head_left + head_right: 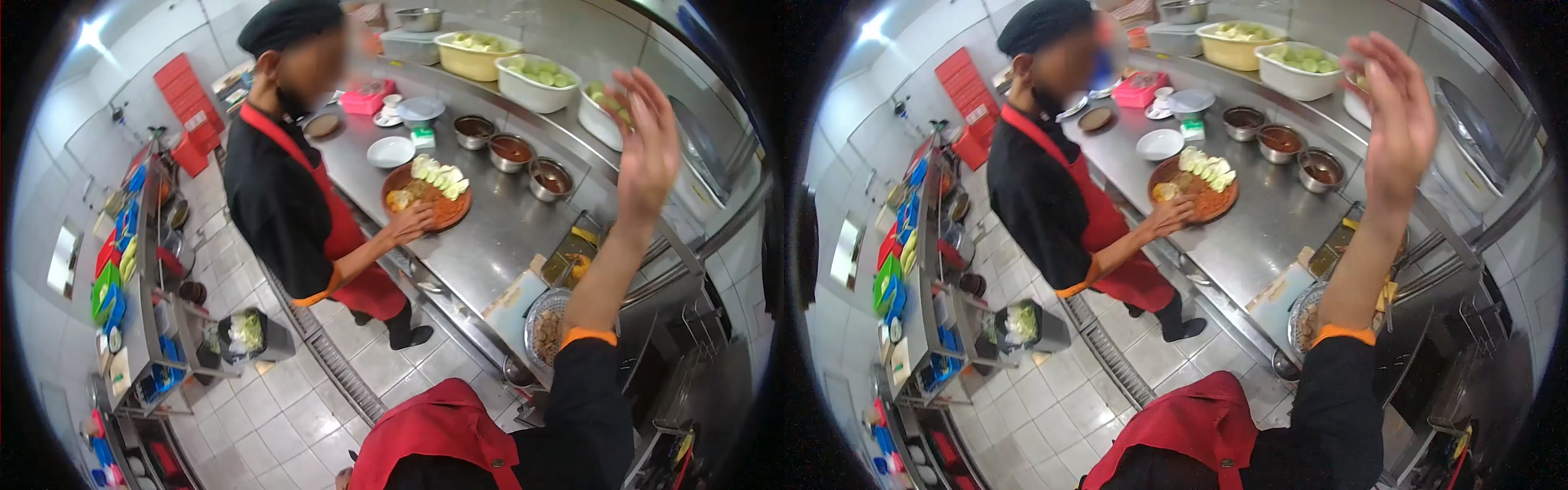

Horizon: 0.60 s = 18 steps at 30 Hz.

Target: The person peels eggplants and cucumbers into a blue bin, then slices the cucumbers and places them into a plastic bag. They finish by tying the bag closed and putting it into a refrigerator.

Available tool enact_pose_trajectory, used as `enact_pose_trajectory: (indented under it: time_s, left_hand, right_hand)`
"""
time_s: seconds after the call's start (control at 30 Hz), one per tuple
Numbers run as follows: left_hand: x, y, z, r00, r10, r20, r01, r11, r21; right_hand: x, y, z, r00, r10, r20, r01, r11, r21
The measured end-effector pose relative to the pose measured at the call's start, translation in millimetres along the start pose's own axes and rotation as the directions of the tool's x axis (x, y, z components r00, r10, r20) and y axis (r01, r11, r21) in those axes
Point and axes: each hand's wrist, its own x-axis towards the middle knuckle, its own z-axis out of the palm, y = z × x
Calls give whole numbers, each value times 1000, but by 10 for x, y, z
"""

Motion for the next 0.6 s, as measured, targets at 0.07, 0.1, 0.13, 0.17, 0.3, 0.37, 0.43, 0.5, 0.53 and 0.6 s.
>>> enact_pose_trajectory:
  time_s: [0.07, 0.1, 0.13, 0.17, 0.3, 0.37, 0.43, 0.5, 0.53, 0.6]
  left_hand:
    - [-173, -509, 68, 996, -89, 7, 89, 996, 14]
    - [-225, -818, 102, 994, -113, 8, 113, 993, 12]
    - [-271, -1148, 146, 993, -120, 6, 120, 993, 14]
    - [-302, -1406, 142, 994, -113, -6, 113, 994, 13]
    - [-446, -1269, -306, 965, -128, -230, 90, 982, -168]
    - [-482, -1130, -636, 945, -94, -314, 39, 983, -178]
    - [-499, -915, -919, 923, -82, -376, -7, 973, -229]
    - [-540, -765, -1111, 913, -82, -399, -36, 960, -279]
    - [-504, -762, -1109, 917, -88, -388, -38, 952, -305]
    - [-359, -731, -1133, 923, -84, -374, -56, 935, -350]
  right_hand:
    - [-591, -202, 268, 933, -164, 320, 38, 930, 365]
    - [-879, -235, 436, 812, -287, 508, -152, 737, 658]
    - [-1171, -278, 599, 650, -385, 655, -412, 546, 730]
    - [-1245, -377, 805, 242, -497, 833, -597, 601, 532]
    - [-2930, -123, 1858, -262, -390, 883, -930, 345, -124]
    - [-4043, 148, 2218, -267, 219, 939, -843, 420, -337]
    - [-5093, 687, 2202, 14, 421, 907, -197, 891, -410]
    - [-5827, 1204, 2157, -322, 551, 770, -558, 547, -624]
    - [-6152, 1404, 2079, -347, 609, 713, -520, 508, -687]
    - [-6608, 1501, 1930, -315, 742, 592, -298, 515, -804]
